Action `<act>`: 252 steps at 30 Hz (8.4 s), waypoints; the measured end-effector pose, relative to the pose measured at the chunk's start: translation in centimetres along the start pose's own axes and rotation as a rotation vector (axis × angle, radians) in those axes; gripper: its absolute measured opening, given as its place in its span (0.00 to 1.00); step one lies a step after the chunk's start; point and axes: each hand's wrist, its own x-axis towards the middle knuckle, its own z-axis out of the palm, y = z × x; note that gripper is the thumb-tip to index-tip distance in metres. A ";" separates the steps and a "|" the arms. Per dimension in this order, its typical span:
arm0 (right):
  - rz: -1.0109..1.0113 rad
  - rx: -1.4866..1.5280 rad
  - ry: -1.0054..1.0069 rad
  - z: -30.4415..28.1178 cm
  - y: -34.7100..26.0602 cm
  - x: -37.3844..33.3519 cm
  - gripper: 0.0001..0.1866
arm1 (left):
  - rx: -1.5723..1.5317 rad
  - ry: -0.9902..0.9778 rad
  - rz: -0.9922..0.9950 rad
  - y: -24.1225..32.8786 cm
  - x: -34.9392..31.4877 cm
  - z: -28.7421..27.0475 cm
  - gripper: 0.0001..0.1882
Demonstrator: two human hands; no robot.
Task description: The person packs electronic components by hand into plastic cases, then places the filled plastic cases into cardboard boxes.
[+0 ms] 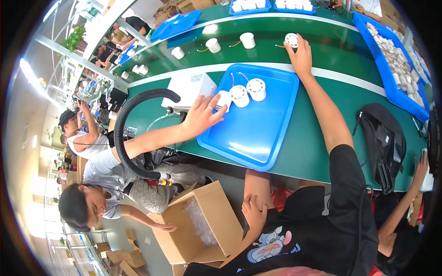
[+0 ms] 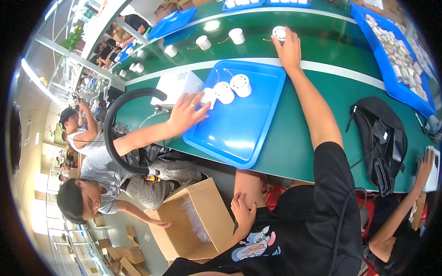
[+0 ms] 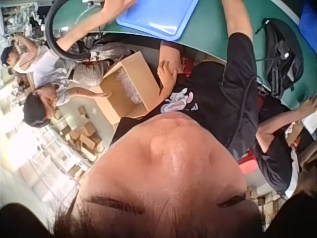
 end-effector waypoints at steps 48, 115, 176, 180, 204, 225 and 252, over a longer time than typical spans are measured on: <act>-0.326 -0.048 -0.507 -16.2 -9.1 -6.5 0.33 | -0.387 0.415 -1.216 -37.6 -15.0 2.3 0.14; 0.588 0.755 -0.633 -27.9 -11.4 -16.3 0.26 | -1.068 -0.310 -0.795 -12.9 -4.6 -5.2 0.23; 1.813 1.612 -1.542 -4.4 -37.2 -39.7 0.15 | -1.887 0.135 -0.774 -13.3 -15.5 -5.5 0.20; 1.314 1.489 -1.522 -10.6 -29.5 -38.6 0.14 | -1.901 -0.030 -0.582 -11.7 -7.0 -10.6 0.26; -0.183 0.607 -1.301 -33.5 -19.5 -21.4 0.27 | -0.314 -0.509 0.415 4.8 9.0 -17.6 0.32; 0.892 1.492 -0.988 -35.2 -21.1 -24.7 0.32 | -0.696 -0.348 0.326 8.7 4.1 -17.5 0.34; 0.448 0.803 -1.047 -34.8 -22.7 -24.5 0.41 | -0.549 0.055 0.384 10.4 2.1 -12.6 0.35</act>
